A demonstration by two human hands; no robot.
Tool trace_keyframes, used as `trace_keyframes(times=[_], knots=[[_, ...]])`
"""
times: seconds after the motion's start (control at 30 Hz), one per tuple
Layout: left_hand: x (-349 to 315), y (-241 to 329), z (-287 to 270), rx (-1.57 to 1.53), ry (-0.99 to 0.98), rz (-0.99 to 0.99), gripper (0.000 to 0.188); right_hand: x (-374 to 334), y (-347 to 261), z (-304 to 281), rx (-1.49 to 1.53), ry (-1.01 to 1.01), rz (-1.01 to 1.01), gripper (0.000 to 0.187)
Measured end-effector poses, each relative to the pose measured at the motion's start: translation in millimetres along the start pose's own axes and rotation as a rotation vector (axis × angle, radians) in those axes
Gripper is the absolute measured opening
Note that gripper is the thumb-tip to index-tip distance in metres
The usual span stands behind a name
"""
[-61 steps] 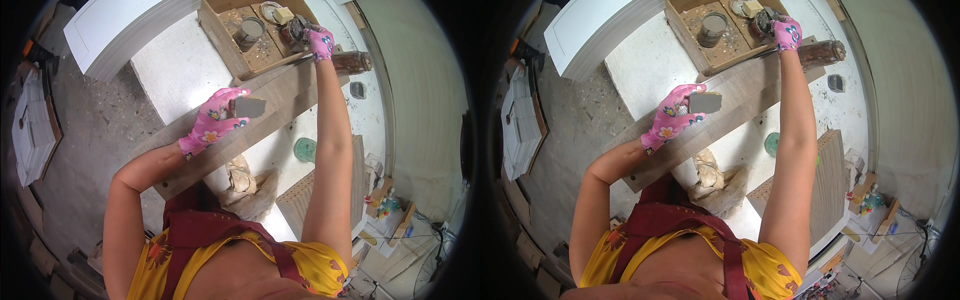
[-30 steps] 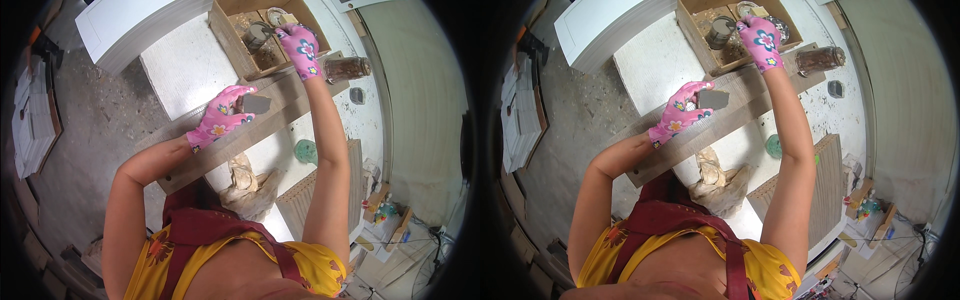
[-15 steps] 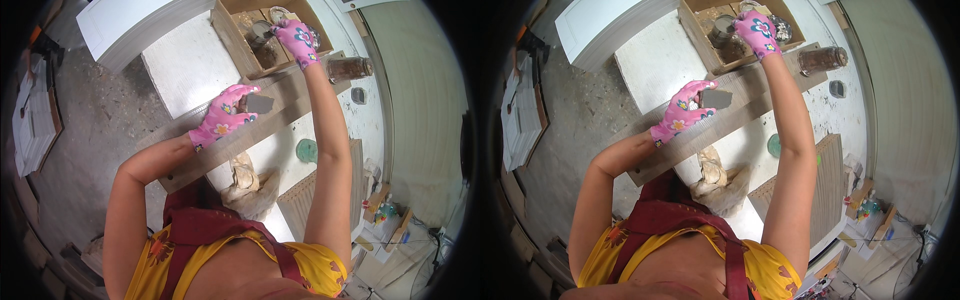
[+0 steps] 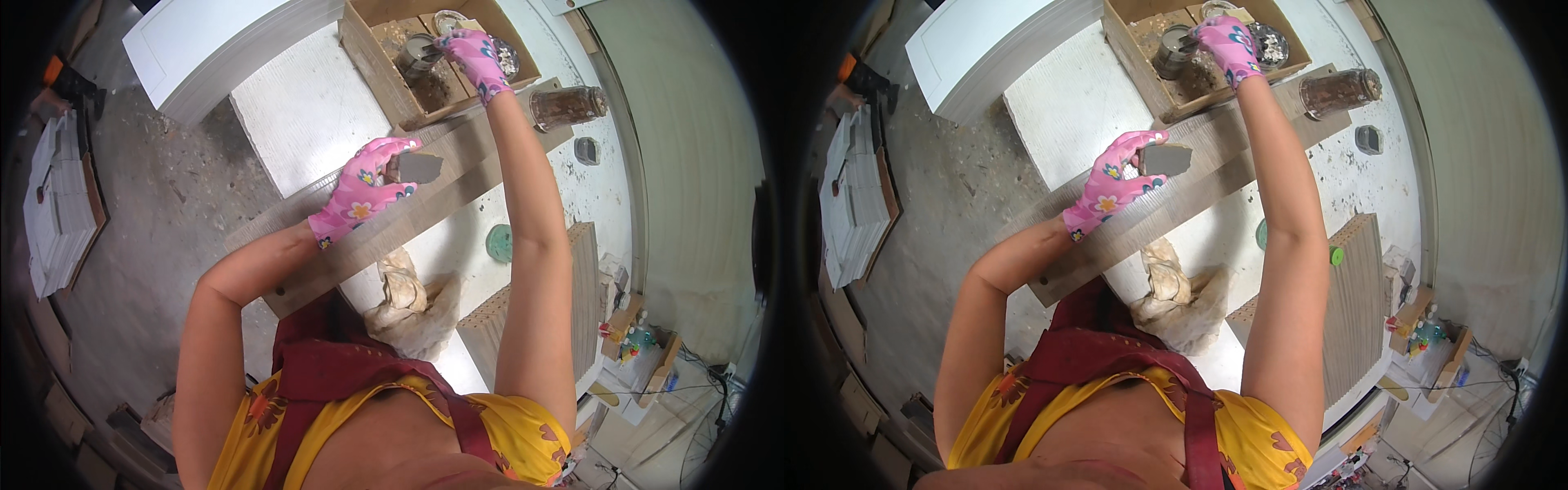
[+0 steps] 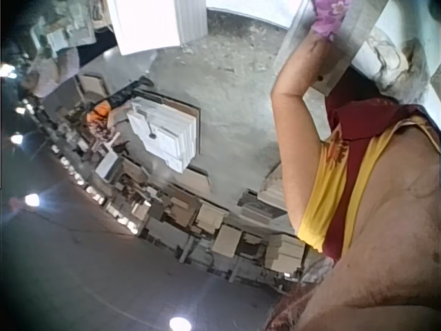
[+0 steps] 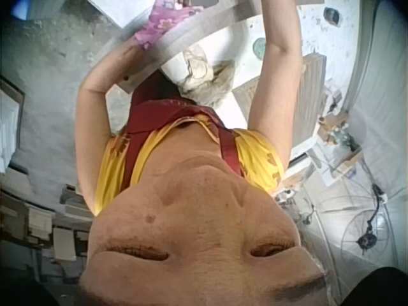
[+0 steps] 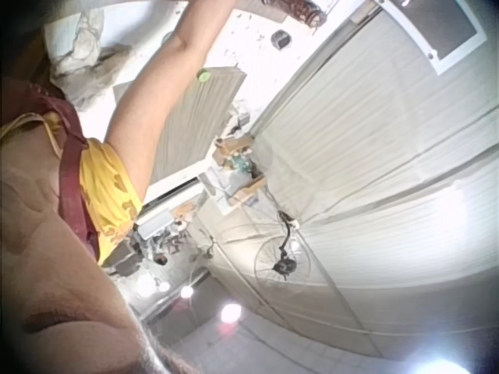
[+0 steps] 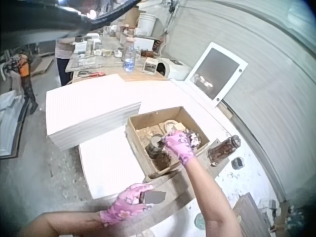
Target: The person applies putty to a wood panel, wipes it with a cloth, and then rubs a small block over the surface of another ridged wood panel.
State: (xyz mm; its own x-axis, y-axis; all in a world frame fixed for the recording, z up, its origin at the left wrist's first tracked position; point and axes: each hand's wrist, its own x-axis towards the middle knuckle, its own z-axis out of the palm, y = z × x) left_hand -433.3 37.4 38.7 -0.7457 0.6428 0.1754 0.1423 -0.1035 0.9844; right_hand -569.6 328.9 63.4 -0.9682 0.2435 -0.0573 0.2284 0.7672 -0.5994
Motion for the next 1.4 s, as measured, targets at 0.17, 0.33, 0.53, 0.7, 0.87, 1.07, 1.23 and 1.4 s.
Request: trace_keyframes(times=[0.17, 0.33, 0.53, 0.7, 0.87, 1.07, 1.23, 1.4], knots=[[-3, -5, -4, -0.03, 0.034, 0.027, 0.059, -31, -43, -7, -0.184, 0.244, 0.038, 0.028], [-1, -5, -3, -0.112, 0.003, -0.008, 0.062, -41, -71, -9, -0.442, 0.091, 0.035, 0.03], [0, 2, -4, -0.024, -0.018, -0.008, 0.061, -24, -42, -11, 0.051, 0.03, 0.099, 0.027], [-1, -4, -4, 0.027, 0.001, 0.064, 0.064, -41, -69, -10, -0.522, 0.207, -0.09, 0.025], [-1, -8, -5, -0.038, -0.006, 0.028, 0.064, -31, -77, -8, -0.528, 0.005, 0.018, 0.031], [0, -7, -2, -0.029, 0.006, 0.071, 0.062, -1, -10, -17, -0.025, -0.044, 0.026, 0.028], [0, -7, -5, -0.054, -0.012, 0.047, 0.063, -35, -57, -14, -0.34, 0.219, 0.014, 0.03], [-1, -9, -5, -0.061, -0.011, 0.018, 0.064, -34, -75, -13, -0.451, 0.017, 0.029, 0.028]])
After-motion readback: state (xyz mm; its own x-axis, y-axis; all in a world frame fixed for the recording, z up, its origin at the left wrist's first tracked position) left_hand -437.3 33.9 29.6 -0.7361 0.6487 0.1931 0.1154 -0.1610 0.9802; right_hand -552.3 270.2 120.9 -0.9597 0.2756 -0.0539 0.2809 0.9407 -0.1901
